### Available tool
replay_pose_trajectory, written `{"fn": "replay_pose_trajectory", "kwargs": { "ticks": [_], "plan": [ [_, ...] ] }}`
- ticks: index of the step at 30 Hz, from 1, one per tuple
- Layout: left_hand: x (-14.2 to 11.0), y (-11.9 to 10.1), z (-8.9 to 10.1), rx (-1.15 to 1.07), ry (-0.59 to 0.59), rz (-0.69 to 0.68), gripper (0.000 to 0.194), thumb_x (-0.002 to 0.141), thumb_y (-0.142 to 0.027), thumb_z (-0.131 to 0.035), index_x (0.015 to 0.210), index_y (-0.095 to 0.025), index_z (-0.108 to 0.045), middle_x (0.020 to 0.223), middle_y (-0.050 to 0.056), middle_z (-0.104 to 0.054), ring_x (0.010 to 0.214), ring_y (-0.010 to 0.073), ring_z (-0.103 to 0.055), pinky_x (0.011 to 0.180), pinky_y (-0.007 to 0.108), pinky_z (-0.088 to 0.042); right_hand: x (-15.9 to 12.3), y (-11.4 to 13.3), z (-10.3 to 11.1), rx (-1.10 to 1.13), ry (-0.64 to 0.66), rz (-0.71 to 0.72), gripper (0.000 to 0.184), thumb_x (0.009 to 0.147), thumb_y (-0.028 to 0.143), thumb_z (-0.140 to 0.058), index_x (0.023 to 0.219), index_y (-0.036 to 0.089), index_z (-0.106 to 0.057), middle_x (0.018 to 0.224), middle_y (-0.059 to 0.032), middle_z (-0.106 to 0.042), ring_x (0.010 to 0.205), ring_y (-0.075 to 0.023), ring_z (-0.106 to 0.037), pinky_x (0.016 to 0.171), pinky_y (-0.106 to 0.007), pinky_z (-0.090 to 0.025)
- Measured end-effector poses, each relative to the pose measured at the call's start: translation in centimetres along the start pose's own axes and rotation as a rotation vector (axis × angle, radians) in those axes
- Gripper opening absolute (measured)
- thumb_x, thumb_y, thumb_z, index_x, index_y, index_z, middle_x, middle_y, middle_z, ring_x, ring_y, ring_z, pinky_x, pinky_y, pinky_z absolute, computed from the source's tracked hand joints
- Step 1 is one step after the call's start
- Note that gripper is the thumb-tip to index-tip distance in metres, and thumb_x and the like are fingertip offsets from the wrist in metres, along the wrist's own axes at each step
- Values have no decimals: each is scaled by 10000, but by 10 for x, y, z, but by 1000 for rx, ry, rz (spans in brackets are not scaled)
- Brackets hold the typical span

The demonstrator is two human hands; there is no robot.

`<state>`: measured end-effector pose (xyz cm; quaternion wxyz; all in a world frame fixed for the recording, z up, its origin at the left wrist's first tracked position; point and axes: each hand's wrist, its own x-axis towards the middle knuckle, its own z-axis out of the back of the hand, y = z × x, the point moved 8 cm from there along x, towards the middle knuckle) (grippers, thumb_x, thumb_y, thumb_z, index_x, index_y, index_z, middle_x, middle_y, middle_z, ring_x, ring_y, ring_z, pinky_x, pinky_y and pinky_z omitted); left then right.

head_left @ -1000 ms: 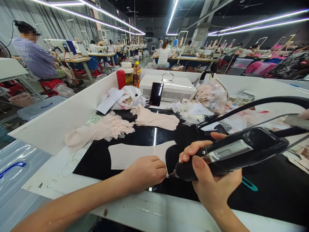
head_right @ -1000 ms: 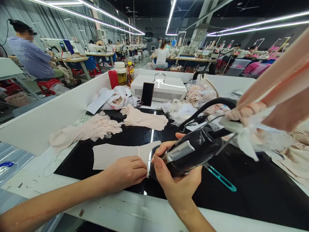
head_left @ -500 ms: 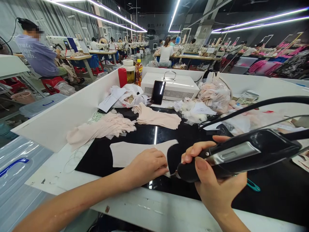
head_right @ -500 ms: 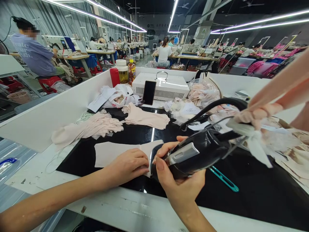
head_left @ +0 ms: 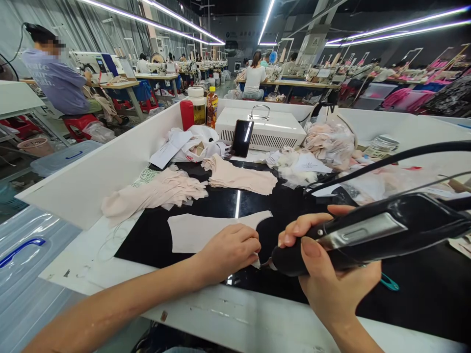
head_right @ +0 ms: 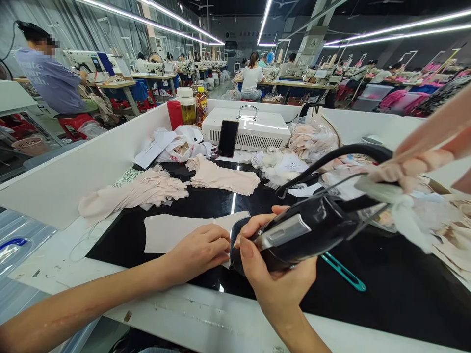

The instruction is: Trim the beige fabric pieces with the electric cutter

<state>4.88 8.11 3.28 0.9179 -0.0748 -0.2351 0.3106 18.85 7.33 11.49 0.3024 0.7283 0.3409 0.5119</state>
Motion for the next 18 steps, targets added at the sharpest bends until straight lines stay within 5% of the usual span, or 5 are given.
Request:
{"fn": "replay_pose_trajectory", "kwargs": {
  "ticks": [18],
  "plan": [
    [0, -4, -7, 64, 9, -71, 123, 1112, -226, -679, 1000, -176, -663, 1054, 38, -748, 953, 195, -701, 924, 324, -541, 2, 0, 5, 4, -27, -11, 455, 892, 269, -925, 1238, 275, -630, 835, 46, -715, 614, -170, -685, 590, -345, -624]
  ]
}}
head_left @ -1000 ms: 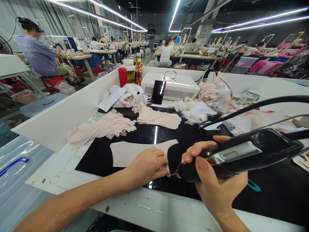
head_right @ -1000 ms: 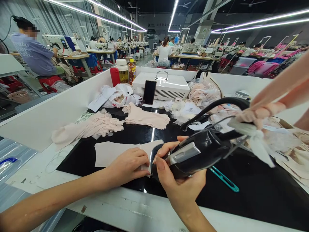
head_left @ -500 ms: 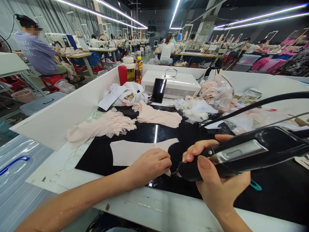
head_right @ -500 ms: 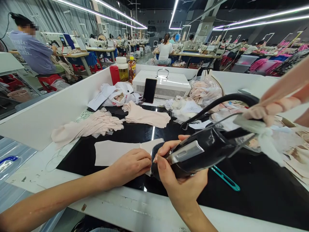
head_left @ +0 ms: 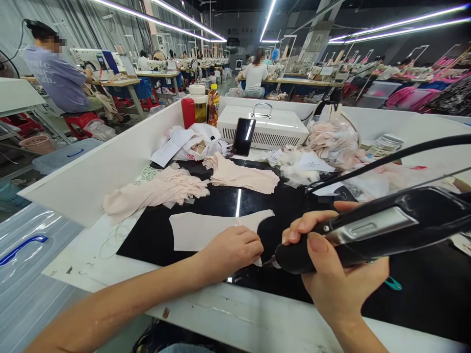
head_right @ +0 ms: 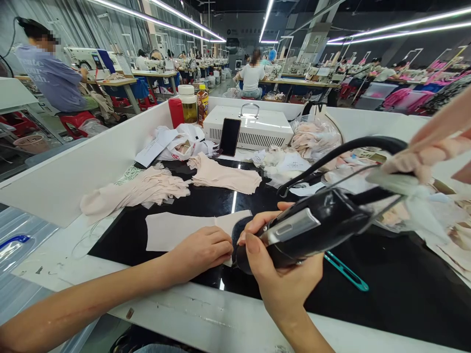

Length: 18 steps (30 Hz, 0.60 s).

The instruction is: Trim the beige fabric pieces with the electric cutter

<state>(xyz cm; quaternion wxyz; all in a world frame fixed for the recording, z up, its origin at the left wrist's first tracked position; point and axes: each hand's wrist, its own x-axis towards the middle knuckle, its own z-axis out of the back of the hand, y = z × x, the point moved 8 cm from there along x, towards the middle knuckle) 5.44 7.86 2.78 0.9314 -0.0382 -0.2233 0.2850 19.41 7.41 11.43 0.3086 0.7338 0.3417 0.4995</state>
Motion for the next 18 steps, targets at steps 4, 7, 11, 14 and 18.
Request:
{"fn": "replay_pose_trajectory", "kwargs": {
  "ticks": [4, 7, 11, 14, 18],
  "plan": [
    [1, -2, 2, 8, -19, -22, 148, 1122, -230, -661, 986, -173, -659, 1043, 39, -749, 935, 192, -697, 911, 320, -539, 5, 2, 1, -15, -35, 20, 481, 868, 298, -945, 1232, 281, -631, 834, 52, -712, 613, -169, -674, 589, -345, -619],
    [1, -3, 2, 12, -30, -26, 133, 1110, -218, -679, 988, -168, -662, 1039, 38, -750, 923, 194, -698, 904, 320, -538, 6, -2, 0, -21, -28, 14, 471, 876, 293, -936, 1233, 286, -629, 836, 51, -716, 613, -174, -676, 592, -357, -620],
    [0, -3, 1, 10, -30, -23, 116, 1103, -220, -693, 1004, -166, -668, 1020, 37, -749, 929, 199, -704, 911, 324, -537, 4, -6, -1, -21, -19, 5, 463, 875, 286, -936, 1221, 286, -627, 830, 49, -722, 620, -178, -684, 592, -357, -613],
    [0, -2, 1, 0, -20, -17, 111, 1105, -216, -688, 1007, -168, -667, 1030, 37, -751, 938, 197, -705, 916, 321, -538, 3, -4, -2, -19, -17, 11, 462, 875, 280, -934, 1218, 286, -625, 826, 54, -722, 608, -172, -684, 591, -353, -614],
    [-1, 0, -1, -12, 2, 2, 115, 1117, -217, -665, 1009, -180, -662, 1036, 36, -752, 949, 190, -702, 927, 325, -542, 3, -2, -4, -28, -1, 25, 440, 888, 263, -918, 1212, 285, -621, 821, 56, -724, 596, -172, -688, 588, -354, -612]
  ]
}}
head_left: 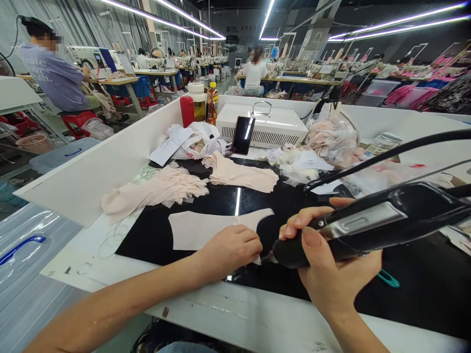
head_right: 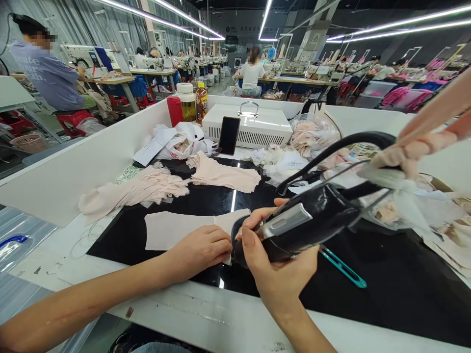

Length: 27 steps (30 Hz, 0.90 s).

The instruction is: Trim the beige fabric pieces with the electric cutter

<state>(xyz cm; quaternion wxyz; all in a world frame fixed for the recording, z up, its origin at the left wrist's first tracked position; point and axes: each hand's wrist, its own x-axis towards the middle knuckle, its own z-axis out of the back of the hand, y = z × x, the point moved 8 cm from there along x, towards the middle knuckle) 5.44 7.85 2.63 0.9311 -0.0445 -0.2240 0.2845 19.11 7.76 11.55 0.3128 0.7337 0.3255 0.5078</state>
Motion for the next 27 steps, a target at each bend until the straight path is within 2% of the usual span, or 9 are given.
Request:
{"fn": "replay_pose_trajectory", "kwargs": {
  "ticks": [5, 11, 18, 23, 27],
  "plan": [
    [0, 0, 1, 6, -6, -7, 103, 1104, -206, -684, 1007, -177, -661, 1031, 37, -753, 945, 194, -702, 916, 324, -550, 0, 0, -3, -26, 3, 17, 402, 911, 224, -880, 1210, 279, -618, 815, 52, -734, 595, -174, -694, 573, -347, -617],
    [0, 0, 2, 1, -2, -9, 104, 1110, -216, -677, 1015, -176, -664, 1044, 41, -758, 951, 193, -707, 936, 324, -557, 1, -1, -1, 10, -25, -2, 437, 894, 242, -908, 1220, 280, -620, 822, 56, -727, 605, -170, -683, 598, -353, -622],
    [0, 1, -1, -7, 10, -1, 92, 1093, -207, -696, 1014, -166, -674, 1011, 43, -748, 946, 199, -714, 939, 338, -581, -1, 0, -6, 6, 7, 15, 401, 900, 218, -885, 1195, 282, -621, 820, 57, -733, 578, -163, -691, 567, -333, -617],
    [-2, 5, 13, -118, -31, 74, 103, 1126, -191, -630, 1054, -176, -701, 1120, 59, -762, 1044, 189, -727, 1003, 324, -588, 2, -3, -5, 6, -8, -32, 425, 886, 240, -900, 1201, 289, -619, 813, 59, -734, 580, -163, -684, 580, -336, -622],
    [-9, 7, 26, -162, -43, 107, 160, 1151, -172, -560, 1092, -173, -708, 1153, 68, -769, 1078, 194, -728, 1034, 325, -584, 8, 5, 0, -3, -37, -4, 494, 847, 244, -930, 1223, 305, -614, 830, 55, -732, 594, -169, -676, 571, -342, -616]
  ]
}}
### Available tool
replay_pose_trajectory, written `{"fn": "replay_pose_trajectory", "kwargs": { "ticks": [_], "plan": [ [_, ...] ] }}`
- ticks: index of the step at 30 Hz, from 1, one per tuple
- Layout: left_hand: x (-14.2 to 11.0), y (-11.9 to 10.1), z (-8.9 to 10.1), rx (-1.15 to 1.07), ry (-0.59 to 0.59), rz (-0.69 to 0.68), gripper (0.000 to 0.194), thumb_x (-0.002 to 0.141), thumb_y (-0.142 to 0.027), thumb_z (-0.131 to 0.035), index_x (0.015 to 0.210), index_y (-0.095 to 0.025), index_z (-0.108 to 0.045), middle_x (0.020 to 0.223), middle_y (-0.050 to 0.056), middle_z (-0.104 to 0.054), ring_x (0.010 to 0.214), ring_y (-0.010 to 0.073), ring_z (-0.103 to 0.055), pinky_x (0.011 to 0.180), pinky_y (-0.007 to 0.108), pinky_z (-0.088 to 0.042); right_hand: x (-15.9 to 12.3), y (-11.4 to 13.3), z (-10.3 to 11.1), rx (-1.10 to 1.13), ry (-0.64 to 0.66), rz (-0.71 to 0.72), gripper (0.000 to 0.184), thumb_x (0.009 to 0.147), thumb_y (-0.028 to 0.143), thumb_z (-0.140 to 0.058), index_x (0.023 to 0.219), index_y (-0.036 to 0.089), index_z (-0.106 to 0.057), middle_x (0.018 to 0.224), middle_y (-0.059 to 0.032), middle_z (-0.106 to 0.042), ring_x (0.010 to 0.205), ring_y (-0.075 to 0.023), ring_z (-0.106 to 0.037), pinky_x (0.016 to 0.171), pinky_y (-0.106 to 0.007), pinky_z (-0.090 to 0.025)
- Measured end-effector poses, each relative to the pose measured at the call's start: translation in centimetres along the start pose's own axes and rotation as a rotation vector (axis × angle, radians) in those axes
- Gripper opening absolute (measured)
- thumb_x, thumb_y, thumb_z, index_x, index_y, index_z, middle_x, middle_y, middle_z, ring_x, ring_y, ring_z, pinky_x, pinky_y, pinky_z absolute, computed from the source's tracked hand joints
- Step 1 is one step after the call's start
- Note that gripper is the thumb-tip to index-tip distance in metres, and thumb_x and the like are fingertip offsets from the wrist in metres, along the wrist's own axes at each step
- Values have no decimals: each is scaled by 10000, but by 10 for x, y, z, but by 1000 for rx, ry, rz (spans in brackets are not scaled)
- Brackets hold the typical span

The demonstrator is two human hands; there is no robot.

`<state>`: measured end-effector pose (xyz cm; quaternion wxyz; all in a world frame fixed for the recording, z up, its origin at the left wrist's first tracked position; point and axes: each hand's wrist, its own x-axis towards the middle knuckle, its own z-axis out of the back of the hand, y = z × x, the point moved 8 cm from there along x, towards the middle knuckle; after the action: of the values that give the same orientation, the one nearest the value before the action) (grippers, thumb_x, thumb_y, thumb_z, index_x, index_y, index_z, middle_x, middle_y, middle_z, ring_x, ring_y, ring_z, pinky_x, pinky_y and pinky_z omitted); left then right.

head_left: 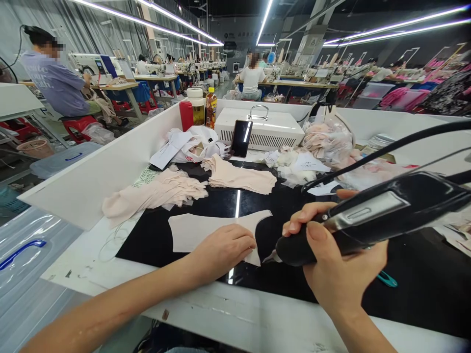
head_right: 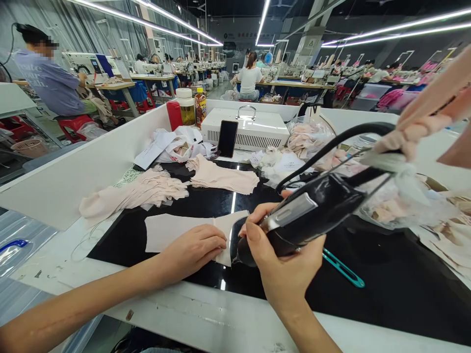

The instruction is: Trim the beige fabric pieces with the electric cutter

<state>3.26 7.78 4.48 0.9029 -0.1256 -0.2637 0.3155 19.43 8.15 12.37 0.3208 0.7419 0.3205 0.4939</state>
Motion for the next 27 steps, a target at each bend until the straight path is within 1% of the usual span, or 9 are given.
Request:
{"fn": "replay_pose_trajectory", "kwargs": {
  "ticks": [4, 7, 9, 11, 15, 19, 22, 25, 27],
  "plan": [
    [-14, -8, 3, -17, 51, -48, 183, 1156, -177, -546, 1088, -168, -716, 1107, 67, -777, 1057, 199, -726, 1025, 324, -581, 10, 9, 4, -106, 14, 41, 565, 746, 194, -993, 1113, 318, -583, 862, 42, -733, 614, -188, -680, 548, -349, -616],
    [-29, -17, 10, -63, 68, -100, 202, 1161, -192, -535, 1075, -174, -717, 1069, 54, -775, 1012, 192, -720, 997, 311, -582, 20, 10, 16, -329, -52, 45, 571, 704, 316, -1037, 1054, 291, -587, 852, 32, -738, 646, -208, -699, 640, -392, -630],
    [-39, -23, 17, -90, 90, -108, 192, 1165, -213, -539, 1094, -185, -714, 1061, 38, -774, 983, 181, -723, 981, 298, -583, 26, 6, 24, -408, -91, 31, 552, 732, 399, -1022, 1068, 279, -600, 865, 31, -745, 683, -214, -714, 720, -411, -620],
    [-43, -26, 23, -97, 105, -88, 167, 1164, -223, -551, 1124, -199, -711, 1071, 29, -772, 968, 171, -729, 953, 279, -586, 30, 2, 30, -365, -110, 33, 516, 785, 400, -989, 1102, 280, -599, 878, 40, -741, 687, -203, -708, 738, -398, -604],
    [-32, -30, 28, -20, 59, -105, 166, 1163, -196, -537, 1159, -192, -702, 1086, 40, -764, 989, 177, -726, 950, 285, -589, 30, -5, 33, -192, -107, 59, 488, 821, 295, -958, 1115, 289, -569, 855, 58, -726, 608, -172, -657, 625, -353, -578],
    [-7, -36, 12, 133, -25, -212, 167, 1157, -171, -529, 1180, -151, -693, 1055, 57, -755, 966, 203, -713, 951, 346, -600, 25, -9, 30, -161, -81, 62, 434, 844, 235, -916, 1080, 283, -555, 853, 72, -720, 594, -148, -653, 589, -324, -573],
    [8, -37, -6, 203, -30, -256, 115, 1119, -179, -613, 1191, -128, -687, 1046, 59, -742, 940, 221, -704, 910, 366, -607, 22, -11, 28, -168, -63, 62, 424, 853, 206, -884, 1125, 280, -567, 855, 78, -721, 605, -141, -665, 592, -313, -583],
    [16, -35, -21, 262, 29, -261, 261, 1045, -232, -766, 1254, -107, -673, 1063, 58, -727, 965, 241, -697, 909, 375, -610, 22, -12, 25, -141, -43, 71, 447, 842, 188, -877, 1144, 286, -562, 847, 83, -720, 601, -141, -674, 590, -308, -595],
    [18, -32, -26, 291, 56, -262, 370, 996, -275, -842, 1273, -104, -667, 1055, 50, -714, 968, 245, -690, 908, 375, -612, 22, -12, 23, -135, -37, 83, 427, 836, 178, -876, 1097, 289, -556, 831, 79, -720, 573, -139, -664, 554, -299, -586]
  ]
}}
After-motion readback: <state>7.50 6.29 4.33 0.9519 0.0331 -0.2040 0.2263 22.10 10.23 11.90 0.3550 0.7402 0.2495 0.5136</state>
